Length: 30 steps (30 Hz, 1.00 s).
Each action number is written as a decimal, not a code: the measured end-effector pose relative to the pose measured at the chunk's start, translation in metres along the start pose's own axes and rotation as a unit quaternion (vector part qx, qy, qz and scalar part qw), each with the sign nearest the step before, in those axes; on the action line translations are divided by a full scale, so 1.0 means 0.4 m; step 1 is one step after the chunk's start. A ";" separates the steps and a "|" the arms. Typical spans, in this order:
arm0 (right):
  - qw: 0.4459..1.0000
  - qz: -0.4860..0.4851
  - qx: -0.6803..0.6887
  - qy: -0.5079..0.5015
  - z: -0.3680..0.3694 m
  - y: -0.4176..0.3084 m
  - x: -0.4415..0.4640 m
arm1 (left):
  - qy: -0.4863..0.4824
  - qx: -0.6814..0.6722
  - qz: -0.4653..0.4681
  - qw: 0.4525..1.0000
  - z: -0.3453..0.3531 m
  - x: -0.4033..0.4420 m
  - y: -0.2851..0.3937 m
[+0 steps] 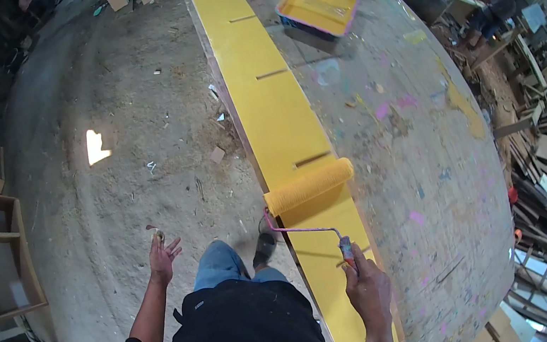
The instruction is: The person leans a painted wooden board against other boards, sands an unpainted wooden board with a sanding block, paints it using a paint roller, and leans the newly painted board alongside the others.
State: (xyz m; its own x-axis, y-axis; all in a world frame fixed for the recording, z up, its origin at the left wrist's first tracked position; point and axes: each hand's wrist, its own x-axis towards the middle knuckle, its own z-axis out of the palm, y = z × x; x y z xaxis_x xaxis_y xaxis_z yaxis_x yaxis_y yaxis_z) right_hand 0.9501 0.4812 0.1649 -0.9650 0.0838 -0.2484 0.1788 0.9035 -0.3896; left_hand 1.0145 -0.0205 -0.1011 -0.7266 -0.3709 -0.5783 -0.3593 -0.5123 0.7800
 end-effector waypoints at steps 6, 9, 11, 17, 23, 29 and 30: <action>0.999 0.039 0.030 -0.021 0.008 -0.204 0.249 | 0.064 -0.022 -0.024 0.997 -0.056 0.188 0.075; 1.000 0.024 0.017 -0.006 0.037 -0.281 0.384 | 0.068 -0.012 -0.051 0.996 -0.089 0.338 0.135; 0.999 0.033 0.026 0.000 0.053 -0.348 0.473 | 0.068 -0.012 -0.050 0.996 -0.099 0.458 0.197; 0.999 0.033 0.026 0.021 0.085 -0.563 0.741 | 0.045 0.006 -0.031 0.999 -0.077 0.777 0.462; 0.998 0.054 0.022 0.017 0.092 -0.741 0.979 | -0.021 0.024 0.002 0.999 0.034 1.061 0.679; 0.998 0.018 0.032 0.054 0.134 -0.868 1.227 | -0.059 0.027 -0.013 0.998 0.199 1.304 0.790; 0.998 0.028 0.041 0.044 0.131 -0.894 1.269 | -0.058 0.026 -0.008 0.998 0.222 1.344 0.812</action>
State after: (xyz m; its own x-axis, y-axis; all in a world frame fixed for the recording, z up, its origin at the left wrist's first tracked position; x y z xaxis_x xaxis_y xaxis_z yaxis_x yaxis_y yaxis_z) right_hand 0.4063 0.1785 0.1316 -0.9656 0.1724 -0.1949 0.2442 0.8590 -0.4499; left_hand 0.4551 -0.3173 -0.1375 -0.7827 -0.2687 -0.5614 -0.3989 -0.4757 0.7839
